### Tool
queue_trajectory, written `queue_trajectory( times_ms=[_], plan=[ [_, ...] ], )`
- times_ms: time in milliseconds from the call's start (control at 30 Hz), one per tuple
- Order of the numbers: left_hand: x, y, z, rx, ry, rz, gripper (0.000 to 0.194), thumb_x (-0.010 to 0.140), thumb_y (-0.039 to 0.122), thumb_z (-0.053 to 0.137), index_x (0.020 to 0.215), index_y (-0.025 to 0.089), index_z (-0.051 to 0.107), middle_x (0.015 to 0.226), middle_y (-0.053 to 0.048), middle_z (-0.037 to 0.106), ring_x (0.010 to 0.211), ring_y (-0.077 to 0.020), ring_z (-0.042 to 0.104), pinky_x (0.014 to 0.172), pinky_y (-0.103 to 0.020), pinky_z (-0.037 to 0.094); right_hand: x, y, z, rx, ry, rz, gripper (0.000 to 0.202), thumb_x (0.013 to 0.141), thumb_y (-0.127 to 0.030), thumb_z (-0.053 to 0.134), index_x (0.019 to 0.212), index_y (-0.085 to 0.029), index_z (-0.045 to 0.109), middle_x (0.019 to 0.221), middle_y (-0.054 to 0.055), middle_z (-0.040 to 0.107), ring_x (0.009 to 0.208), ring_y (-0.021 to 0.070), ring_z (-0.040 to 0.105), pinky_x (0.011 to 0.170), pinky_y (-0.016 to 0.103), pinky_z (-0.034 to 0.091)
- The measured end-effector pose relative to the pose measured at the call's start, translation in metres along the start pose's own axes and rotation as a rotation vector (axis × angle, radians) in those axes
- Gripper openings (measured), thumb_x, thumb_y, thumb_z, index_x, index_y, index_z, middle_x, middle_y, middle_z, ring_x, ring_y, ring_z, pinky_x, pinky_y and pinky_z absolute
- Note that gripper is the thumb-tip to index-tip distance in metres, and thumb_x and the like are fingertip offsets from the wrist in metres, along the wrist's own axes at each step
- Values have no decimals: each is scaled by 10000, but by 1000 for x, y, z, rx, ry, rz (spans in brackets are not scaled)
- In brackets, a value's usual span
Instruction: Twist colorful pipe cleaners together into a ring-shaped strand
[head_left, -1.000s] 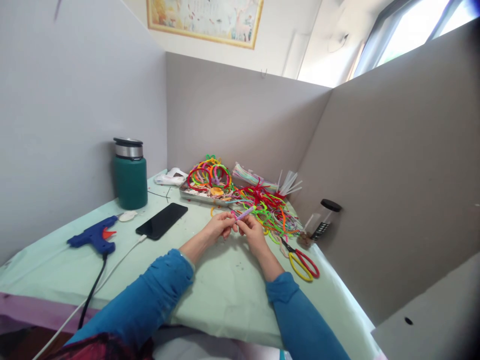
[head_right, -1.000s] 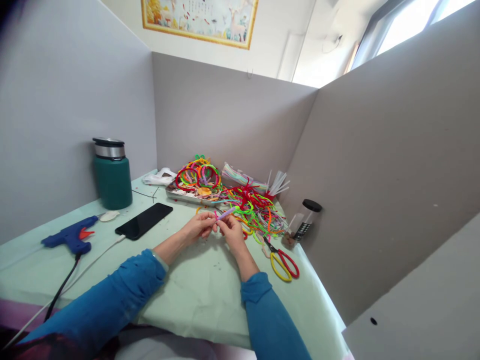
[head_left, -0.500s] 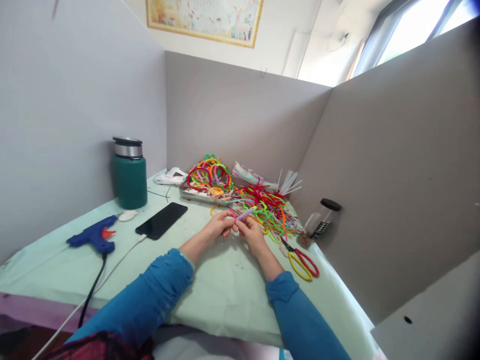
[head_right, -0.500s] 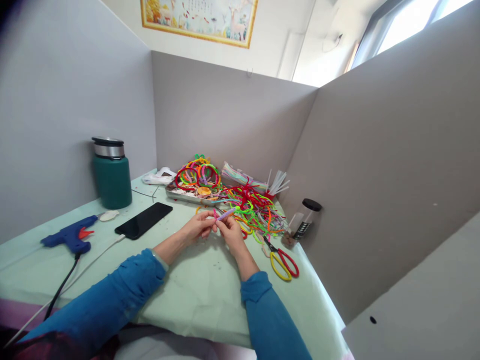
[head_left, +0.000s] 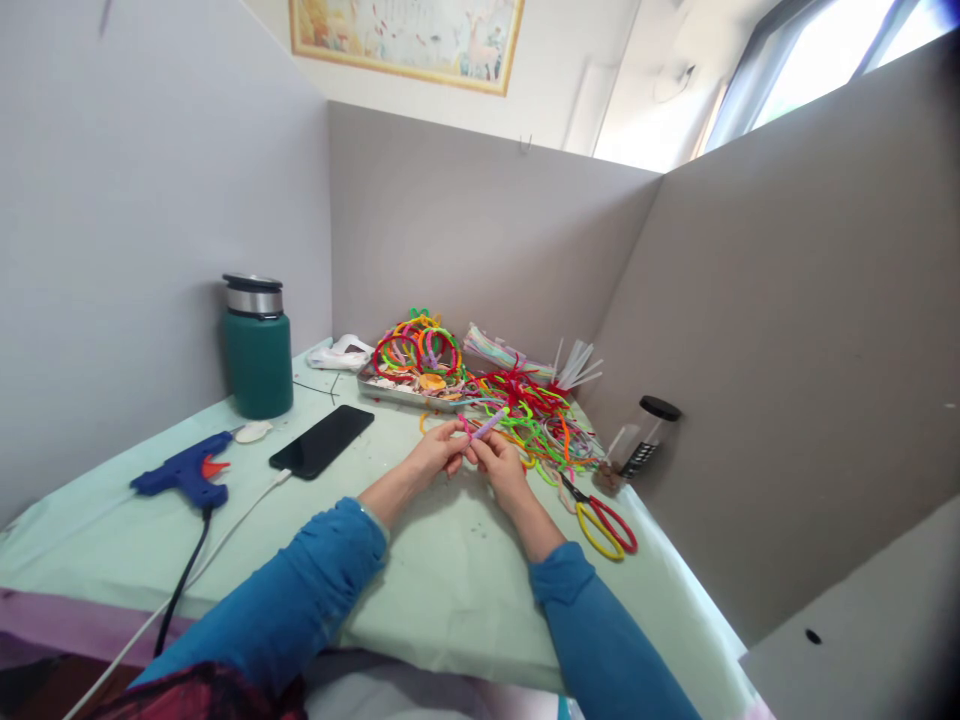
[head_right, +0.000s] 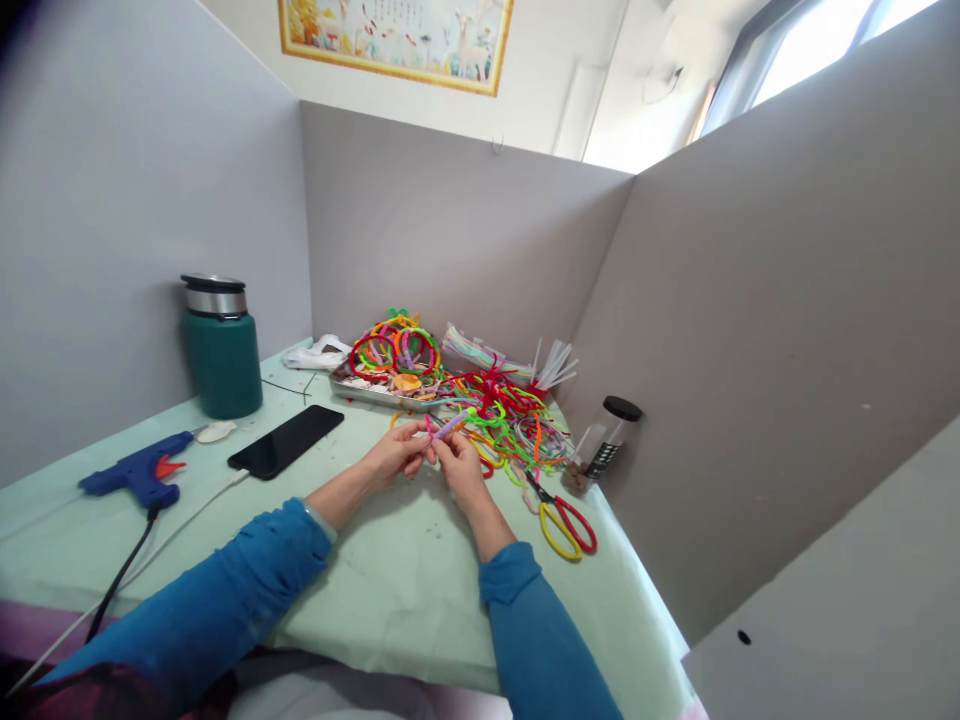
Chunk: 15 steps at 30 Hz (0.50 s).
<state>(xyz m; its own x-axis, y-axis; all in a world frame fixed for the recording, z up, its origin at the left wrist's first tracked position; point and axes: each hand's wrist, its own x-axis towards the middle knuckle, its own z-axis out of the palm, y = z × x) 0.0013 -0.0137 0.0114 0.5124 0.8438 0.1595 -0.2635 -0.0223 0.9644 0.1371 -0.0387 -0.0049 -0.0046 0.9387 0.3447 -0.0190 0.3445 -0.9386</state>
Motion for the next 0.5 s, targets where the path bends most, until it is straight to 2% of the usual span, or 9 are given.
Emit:
queue_trajectory(
  times_ms=[200, 333, 500],
  plan=[
    [2, -3, -1, 36, -2, 16, 438, 706, 380, 646, 1046, 149, 496, 623, 2, 637, 299, -49, 402, 329, -176, 276, 3, 8, 0, -23, 57, -36, 239, 759, -432, 585, 744, -194, 559, 565, -45, 484, 489, 95, 347, 473, 231, 260],
    [3, -5, -4, 59, 69, 33, 374, 695, 428, 649, 932, 152, 562, 637, 10, 619, 322, -43, 404, 339, -179, 282, 5, 12, -1, -62, 85, -47, 249, 763, -434, 571, 736, -187, 555, 614, -35, 521, 503, 94, 365, 478, 230, 277],
    [4, -5, -6, 62, 185, 22, 390, 641, 482, 685, 806, 135, 618, 481, 59, 475, 360, -45, 384, 370, -176, 275, 8, 15, -1, -117, 128, -75, 255, 745, -434, 574, 698, -186, 532, 559, -57, 445, 494, 93, 345, 490, 232, 287]
  ],
)
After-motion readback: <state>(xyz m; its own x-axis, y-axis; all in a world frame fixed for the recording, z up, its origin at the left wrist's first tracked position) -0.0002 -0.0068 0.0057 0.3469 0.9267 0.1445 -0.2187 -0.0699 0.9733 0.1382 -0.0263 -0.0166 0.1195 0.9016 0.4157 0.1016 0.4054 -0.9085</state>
